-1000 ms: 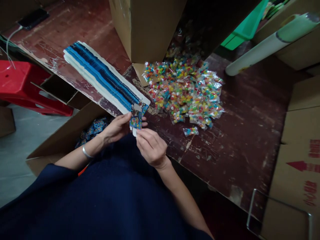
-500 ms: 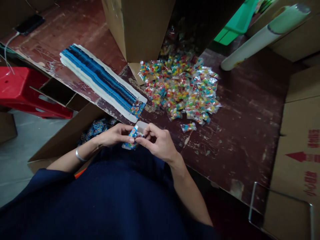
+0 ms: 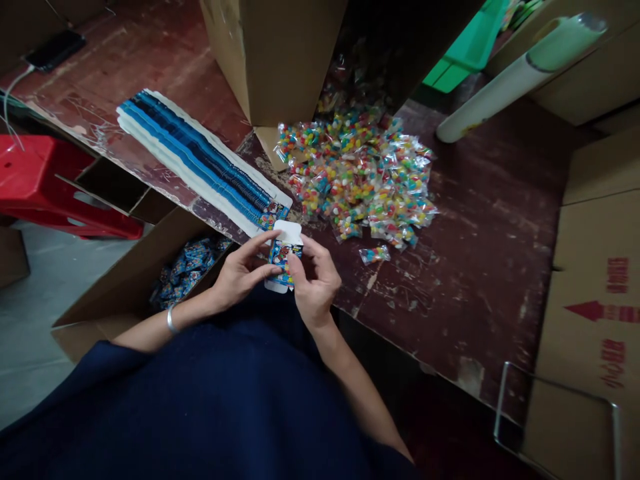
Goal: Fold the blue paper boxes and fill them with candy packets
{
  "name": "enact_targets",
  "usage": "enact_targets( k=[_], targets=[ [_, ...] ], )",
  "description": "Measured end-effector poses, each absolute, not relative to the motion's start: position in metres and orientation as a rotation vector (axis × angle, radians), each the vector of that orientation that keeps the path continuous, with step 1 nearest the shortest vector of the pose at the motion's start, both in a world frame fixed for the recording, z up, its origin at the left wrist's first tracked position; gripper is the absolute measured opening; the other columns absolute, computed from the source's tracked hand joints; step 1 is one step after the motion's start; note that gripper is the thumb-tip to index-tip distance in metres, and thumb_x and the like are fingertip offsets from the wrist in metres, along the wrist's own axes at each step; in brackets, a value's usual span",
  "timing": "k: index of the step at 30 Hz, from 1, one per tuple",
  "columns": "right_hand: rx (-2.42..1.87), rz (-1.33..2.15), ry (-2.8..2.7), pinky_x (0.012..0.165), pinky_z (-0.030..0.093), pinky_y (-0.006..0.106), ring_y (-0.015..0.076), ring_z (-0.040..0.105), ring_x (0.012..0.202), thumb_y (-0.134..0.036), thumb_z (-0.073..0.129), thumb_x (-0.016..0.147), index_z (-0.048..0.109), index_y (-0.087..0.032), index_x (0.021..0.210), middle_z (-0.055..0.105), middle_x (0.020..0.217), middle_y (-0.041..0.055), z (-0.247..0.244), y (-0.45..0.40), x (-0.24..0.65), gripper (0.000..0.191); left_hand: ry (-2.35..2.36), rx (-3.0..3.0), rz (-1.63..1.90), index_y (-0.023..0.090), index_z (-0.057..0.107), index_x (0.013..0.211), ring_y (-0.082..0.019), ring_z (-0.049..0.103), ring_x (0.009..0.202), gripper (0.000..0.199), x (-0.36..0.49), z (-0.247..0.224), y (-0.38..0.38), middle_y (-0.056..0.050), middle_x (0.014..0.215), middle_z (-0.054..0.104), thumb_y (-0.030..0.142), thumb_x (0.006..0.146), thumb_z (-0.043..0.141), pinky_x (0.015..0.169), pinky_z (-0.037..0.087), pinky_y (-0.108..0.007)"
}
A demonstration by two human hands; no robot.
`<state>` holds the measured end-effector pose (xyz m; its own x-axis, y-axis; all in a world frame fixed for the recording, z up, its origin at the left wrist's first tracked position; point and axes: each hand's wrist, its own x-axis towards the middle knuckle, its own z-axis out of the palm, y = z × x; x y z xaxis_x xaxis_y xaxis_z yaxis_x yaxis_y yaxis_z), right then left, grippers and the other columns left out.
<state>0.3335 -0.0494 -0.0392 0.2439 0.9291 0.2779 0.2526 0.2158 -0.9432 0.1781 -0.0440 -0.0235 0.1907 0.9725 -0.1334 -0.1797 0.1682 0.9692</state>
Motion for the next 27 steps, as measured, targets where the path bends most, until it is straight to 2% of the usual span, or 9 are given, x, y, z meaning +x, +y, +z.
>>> enact_targets(
  k=[4, 7, 9, 12, 15, 16, 20, 24, 27],
  targets=[
    [-1.305, 0.637, -1.377, 0.067, 0.061, 0.030, 0.0169, 0.071, 0.074, -0.035, 0.071, 0.093, 0.071, -0.024, 0.114, 0.075, 0.096, 0.0033, -0.046, -0.049, 0.339, 0.024, 0.901, 1.090, 0.932, 0.022, 0.065, 0.127, -0.020, 0.066, 0.091, 0.049, 0.168, -0.027, -0.039, -0.005, 0.106, 0.070, 0.039, 0.085, 0.082, 0.083, 0.056, -0.032],
    [-1.284, 0.606, -1.460, 0.070, 0.059, 0.032, 0.0176, 0.069, 0.077, -0.033, 0.068, 0.095, 0.068, -0.024, 0.094, 0.071, 0.090, 0.0025, -0.048, -0.048, 0.343, 0.010, 0.828, 1.068, 0.893, 0.019, 0.065, 0.118, -0.020, 0.067, 0.092, 0.042, 0.165, -0.029, -0.038, -0.007, 0.108, 0.069, 0.041, 0.086, 0.080, 0.085, 0.057, -0.032],
    [-1.265, 0.604, -1.492, 0.076, 0.059, 0.035, 0.0197, 0.070, 0.085, -0.033, 0.068, 0.095, 0.064, -0.023, 0.083, 0.071, 0.095, 0.0042, -0.047, -0.046, 0.344, 0.016, 0.816, 1.075, 0.886, 0.019, 0.065, 0.118, -0.020, 0.066, 0.094, 0.040, 0.165, -0.029, -0.039, -0.007, 0.110, 0.068, 0.040, 0.087, 0.079, 0.086, 0.056, -0.031],
    [-1.190, 0.695, -1.408, 0.083, 0.061, 0.037, 0.0217, 0.073, 0.097, -0.032, 0.071, 0.094, 0.062, -0.024, 0.089, 0.073, 0.108, 0.0064, -0.043, -0.042, 0.341, 0.013, 0.825, 1.042, 0.966, 0.020, 0.061, 0.111, -0.017, 0.064, 0.093, 0.039, 0.168, -0.026, -0.039, -0.005, 0.106, 0.064, 0.038, 0.084, 0.083, 0.083, 0.056, -0.028],
    [-1.117, 0.840, -1.283, 0.080, 0.062, 0.034, 0.0195, 0.074, 0.089, -0.033, 0.074, 0.092, 0.061, -0.025, 0.107, 0.074, 0.100, 0.0037, -0.036, -0.040, 0.337, 0.021, 0.841, 0.974, 1.056, 0.021, 0.054, 0.102, -0.013, 0.060, 0.085, 0.044, 0.170, -0.022, -0.038, -0.001, 0.097, 0.058, 0.037, 0.078, 0.088, 0.076, 0.054, -0.024],
    [-1.105, 0.875, -1.288, 0.079, 0.062, 0.034, 0.0191, 0.074, 0.086, -0.036, 0.075, 0.092, 0.061, -0.025, 0.106, 0.073, 0.096, 0.0031, -0.033, -0.039, 0.336, 0.022, 0.848, 0.964, 1.059, 0.021, 0.053, 0.101, -0.013, 0.059, 0.084, 0.045, 0.170, -0.022, -0.038, 0.000, 0.095, 0.057, 0.036, 0.078, 0.088, 0.075, 0.054, -0.023],
    [-1.155, 0.997, -1.380, 0.074, 0.060, 0.032, 0.0186, 0.070, 0.082, -0.044, 0.076, 0.090, 0.066, -0.022, 0.083, 0.072, 0.089, 0.0040, -0.022, -0.034, 0.341, 0.025, 0.884, 1.010, 1.049, 0.022, 0.053, 0.105, -0.014, 0.061, 0.090, 0.039, 0.167, -0.023, -0.040, -0.001, 0.099, 0.057, 0.029, 0.081, 0.084, 0.080, 0.055, -0.025],
    [-1.267, 1.186, -1.345, 0.063, 0.058, 0.029, 0.0167, 0.068, 0.071, -0.045, 0.084, 0.081, 0.072, -0.021, 0.086, 0.074, 0.084, 0.0024, -0.017, -0.025, 0.349, 0.027, 0.931, 1.115, 1.021, 0.023, 0.054, 0.111, -0.017, 0.064, 0.098, 0.035, 0.163, -0.026, -0.043, -0.003, 0.104, 0.062, 0.022, 0.085, 0.078, 0.088, 0.056, -0.030],
    [-1.307, 1.227, -1.332, 0.056, 0.054, 0.028, 0.0159, 0.064, 0.064, -0.047, 0.086, 0.078, 0.072, -0.021, 0.079, 0.072, 0.074, 0.0015, -0.016, -0.019, 0.353, 0.030, 0.932, 1.140, 0.983, 0.023, 0.056, 0.118, -0.019, 0.066, 0.099, 0.040, 0.161, -0.025, -0.042, -0.005, 0.107, 0.064, 0.020, 0.085, 0.077, 0.089, 0.058, -0.034]
  ],
)
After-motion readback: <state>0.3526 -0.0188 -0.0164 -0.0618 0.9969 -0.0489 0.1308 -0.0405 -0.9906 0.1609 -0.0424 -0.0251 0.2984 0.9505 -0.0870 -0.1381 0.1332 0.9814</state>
